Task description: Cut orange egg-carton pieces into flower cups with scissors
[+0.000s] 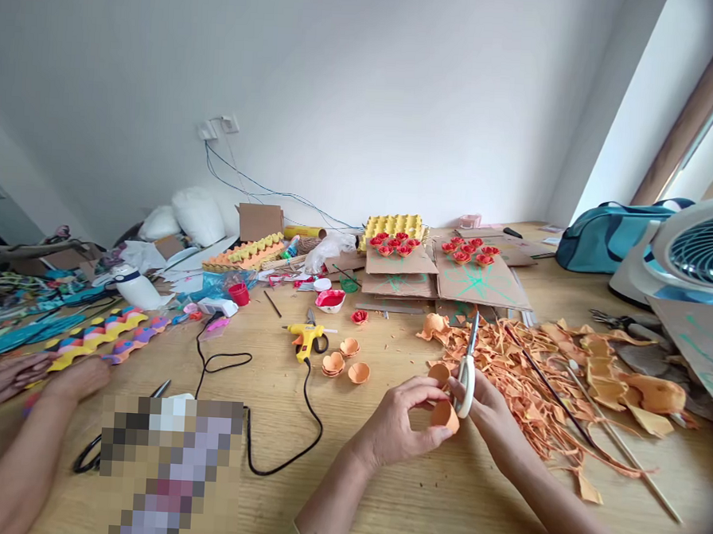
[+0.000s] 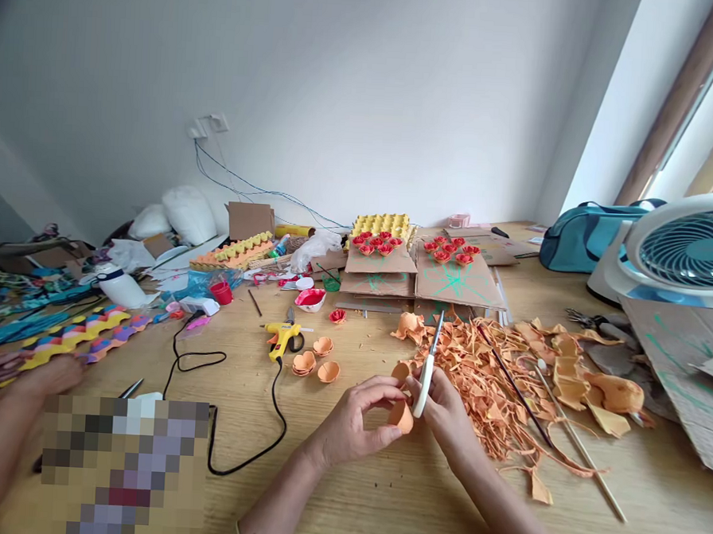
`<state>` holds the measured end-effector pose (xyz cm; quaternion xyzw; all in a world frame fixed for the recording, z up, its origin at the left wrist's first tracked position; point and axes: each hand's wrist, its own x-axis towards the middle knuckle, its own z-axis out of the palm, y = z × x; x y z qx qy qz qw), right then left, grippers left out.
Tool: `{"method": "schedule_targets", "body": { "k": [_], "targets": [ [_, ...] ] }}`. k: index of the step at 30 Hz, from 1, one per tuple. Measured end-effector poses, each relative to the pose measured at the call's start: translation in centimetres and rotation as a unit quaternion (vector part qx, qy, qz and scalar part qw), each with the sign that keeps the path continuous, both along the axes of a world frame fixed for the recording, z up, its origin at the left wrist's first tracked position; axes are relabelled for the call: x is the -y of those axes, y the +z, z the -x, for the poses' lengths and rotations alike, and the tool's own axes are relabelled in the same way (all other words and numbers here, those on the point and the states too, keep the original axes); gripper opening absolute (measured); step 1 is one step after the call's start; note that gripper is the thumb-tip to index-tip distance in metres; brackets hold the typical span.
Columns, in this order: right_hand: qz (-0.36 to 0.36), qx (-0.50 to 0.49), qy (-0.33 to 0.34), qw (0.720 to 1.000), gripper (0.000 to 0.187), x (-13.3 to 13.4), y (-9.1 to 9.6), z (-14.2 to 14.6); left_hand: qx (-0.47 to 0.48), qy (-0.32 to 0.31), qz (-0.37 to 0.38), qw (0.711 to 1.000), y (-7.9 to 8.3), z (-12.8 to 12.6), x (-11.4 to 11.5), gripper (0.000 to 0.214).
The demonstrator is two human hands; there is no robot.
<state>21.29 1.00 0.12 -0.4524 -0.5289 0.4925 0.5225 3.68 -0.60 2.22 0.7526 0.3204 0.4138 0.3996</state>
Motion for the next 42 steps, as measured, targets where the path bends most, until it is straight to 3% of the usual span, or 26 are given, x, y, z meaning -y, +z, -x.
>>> {"method": "schedule_targets", "body": {
  "k": [4, 7, 10, 13, 19, 23, 27, 30, 33, 39, 42],
  "targets": [
    [-0.022, 0.015, -0.005, 1.000, 0.050, -0.1, -0.5, -0.1, -0.055, 0.126, -0.070, 0.988, -1.1, 0.5, -0.9, 0.034],
    [-0.037, 0.029, -0.010, 0.999, 0.047, -0.1, -0.8, -0.2, -0.174, 0.203, -0.100, 0.958, -2.2, 1.2, -1.9, 0.037],
    [-0.046, 0.043, -0.006, 0.998, 0.046, 0.0, -0.9, -0.1, -0.250, 0.218, -0.105, 0.938, -3.1, 1.5, -2.5, 0.031],
    [-0.054, 0.054, 0.003, 0.997, 0.045, 0.1, -0.8, 0.0, -0.265, 0.218, -0.103, 0.934, -3.5, 1.4, -2.7, 0.028],
    [-0.065, 0.070, 0.023, 0.995, 0.037, 0.2, -1.0, 0.0, -0.258, 0.221, -0.106, 0.934, -2.5, 1.4, -2.1, 0.033],
    [-0.068, 0.079, 0.042, 0.994, 0.035, 0.3, -1.0, -0.1, -0.155, 0.237, -0.084, 0.955, -1.4, 1.5, -1.7, 0.034],
    [-0.063, 0.092, 0.067, 0.991, 0.031, 0.6, -0.7, 0.0, 0.079, 0.214, 0.058, 0.972, -0.9, 1.8, -1.9, 0.030],
    [-0.062, 0.100, 0.102, 0.988, 0.029, 0.9, -0.7, 0.1, 0.299, 0.142, 0.200, 0.922, -0.9, 2.3, -2.2, 0.037],
    [-0.059, 0.104, 0.142, 0.983, 0.031, 1.2, -0.8, 0.3, 0.438, 0.099, 0.269, 0.852, -0.9, 2.7, -2.4, 0.040],
    [-0.026, 0.107, 0.272, 0.956, 0.038, 1.8, -0.1, 0.9, 0.567, 0.118, 0.317, 0.751, -0.6, 3.1, -2.7, 0.024],
    [-0.016, 0.127, 0.300, 0.945, 0.039, 2.0, 0.2, 1.1, 0.588, 0.126, 0.324, 0.731, -0.5, 3.0, -2.7, 0.024]
  ]
}}
